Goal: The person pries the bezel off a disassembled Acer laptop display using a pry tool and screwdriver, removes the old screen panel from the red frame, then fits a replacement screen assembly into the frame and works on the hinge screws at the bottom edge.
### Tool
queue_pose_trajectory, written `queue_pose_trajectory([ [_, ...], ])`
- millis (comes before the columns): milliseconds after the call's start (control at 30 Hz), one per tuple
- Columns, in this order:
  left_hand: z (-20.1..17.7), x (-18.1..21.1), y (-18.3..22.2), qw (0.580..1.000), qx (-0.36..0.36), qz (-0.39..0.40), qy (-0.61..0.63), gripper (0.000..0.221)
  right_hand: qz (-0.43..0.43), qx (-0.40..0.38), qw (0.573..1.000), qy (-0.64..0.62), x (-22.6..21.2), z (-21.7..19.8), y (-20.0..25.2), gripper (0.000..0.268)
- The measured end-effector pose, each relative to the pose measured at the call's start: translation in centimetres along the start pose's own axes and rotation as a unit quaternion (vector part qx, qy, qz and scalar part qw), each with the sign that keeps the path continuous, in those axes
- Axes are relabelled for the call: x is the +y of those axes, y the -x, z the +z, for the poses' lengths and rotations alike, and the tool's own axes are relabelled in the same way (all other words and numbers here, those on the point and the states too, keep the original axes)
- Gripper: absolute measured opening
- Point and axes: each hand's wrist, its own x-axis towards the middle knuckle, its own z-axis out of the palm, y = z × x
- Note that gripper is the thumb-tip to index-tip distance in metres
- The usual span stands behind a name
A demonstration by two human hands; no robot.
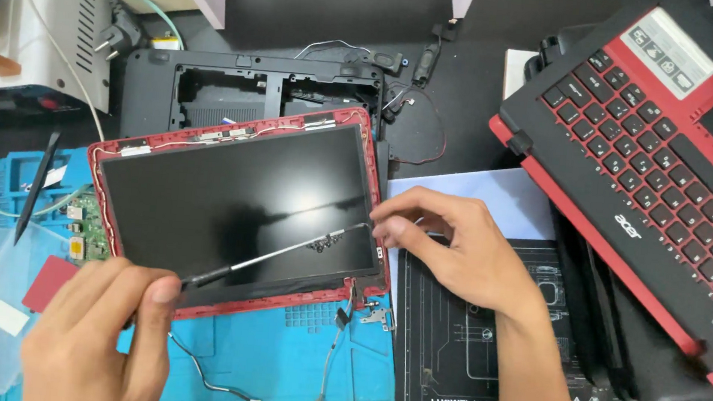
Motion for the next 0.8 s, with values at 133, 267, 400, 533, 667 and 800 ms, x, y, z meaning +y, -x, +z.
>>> queue_pose_trajectory([
  [133, 1.8, -0.7, 1.5, 0.996, 0.020, -0.050, 0.070, 0.011, -0.052, -0.050, 0.995, -0.067, 0.9, 0.0, 0.7, 0.025],
  [267, 2.1, -0.4, 2.0, 0.991, -0.009, -0.066, 0.115, 0.017, -0.059, -0.008, 0.994, -0.087, 1.8, 0.8, 1.1, 0.020],
  [400, 2.3, -0.4, 2.0, 0.989, -0.020, -0.065, 0.135, 0.021, -0.072, 0.034, 0.995, -0.065, 1.7, 1.0, 1.1, 0.018],
  [533, 2.7, -0.7, 2.3, 0.985, -0.027, -0.070, 0.155, 0.022, -0.101, 0.032, 0.993, -0.055, 2.1, 1.0, 1.1, 0.015],
  [667, 3.1, -0.7, 2.7, 0.977, -0.077, -0.097, 0.172, 0.029, -0.174, 0.022, 0.984, -0.021, 1.6, 1.2, 1.1, 0.016],
  [800, 3.6, -0.7, 3.1, 0.951, -0.130, -0.183, 0.215, 0.038, -0.220, 0.010, 0.975, -0.039, 0.9, 1.5, 1.3, 0.014],
])
